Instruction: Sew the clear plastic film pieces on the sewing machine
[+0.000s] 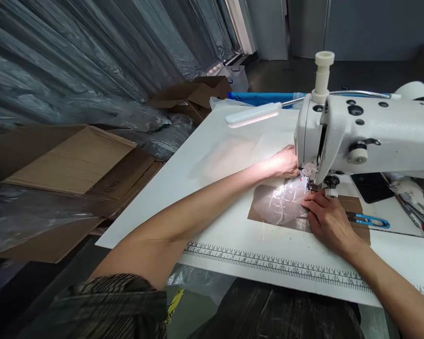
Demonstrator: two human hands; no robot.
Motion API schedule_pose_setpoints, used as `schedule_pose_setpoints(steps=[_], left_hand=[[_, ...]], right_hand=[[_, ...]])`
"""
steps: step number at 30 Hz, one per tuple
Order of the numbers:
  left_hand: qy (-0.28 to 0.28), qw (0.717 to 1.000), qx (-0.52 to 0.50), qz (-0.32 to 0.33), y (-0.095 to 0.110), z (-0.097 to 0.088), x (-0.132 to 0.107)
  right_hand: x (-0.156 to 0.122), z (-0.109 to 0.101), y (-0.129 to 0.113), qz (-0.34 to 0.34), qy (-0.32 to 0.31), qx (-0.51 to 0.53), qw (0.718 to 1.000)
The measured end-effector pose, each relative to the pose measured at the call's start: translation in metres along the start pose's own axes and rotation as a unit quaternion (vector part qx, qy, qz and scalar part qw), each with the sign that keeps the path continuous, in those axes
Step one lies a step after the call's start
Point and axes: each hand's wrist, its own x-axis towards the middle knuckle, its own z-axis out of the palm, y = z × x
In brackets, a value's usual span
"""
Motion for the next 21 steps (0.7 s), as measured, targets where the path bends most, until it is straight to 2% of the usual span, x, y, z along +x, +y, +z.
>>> schedule_pose_setpoints(steps=[2, 5, 7, 10, 12, 15, 18, 21], left_hand=[[0.001, 1.0, -0.006, 0.028, -0.008, 0.002, 0.015], [0.049, 0.998, 0.005, 0.045, -0.015, 0.003, 0.02], [0.1, 0.995, 0.018, 0.025, -0.017, 0.001, 0.011], [0.15, 0.989, 0.018, -0.003, -0.008, -0.005, -0.017], [0.148, 0.989, -0.001, 0.013, 0.005, -0.009, -0.037], [0.09, 0.99, -0.072, 0.076, 0.028, -0.013, -0.062], [0.045, 0.985, -0.117, 0.118, 0.045, -0.011, -0.074], [0.058, 0.984, -0.119, 0.119, 0.05, -0.005, -0.077]], right_hand=[[0.0, -0.001, 0.001, 0.011, -0.003, 0.002, 1.0], [-0.002, -0.002, 0.003, 0.014, 0.009, 0.028, 0.999], [-0.003, -0.003, 0.005, 0.018, 0.015, 0.054, 0.998], [-0.004, -0.005, 0.007, 0.042, 0.009, 0.092, 0.995], [-0.004, -0.006, 0.006, 0.061, 0.01, 0.1, 0.993], [-0.003, -0.006, 0.005, 0.068, 0.016, 0.082, 0.994], [-0.001, -0.01, 0.003, 0.049, 0.014, 0.055, 0.997], [-0.001, -0.015, 0.003, 0.008, 0.024, 0.034, 0.999]])
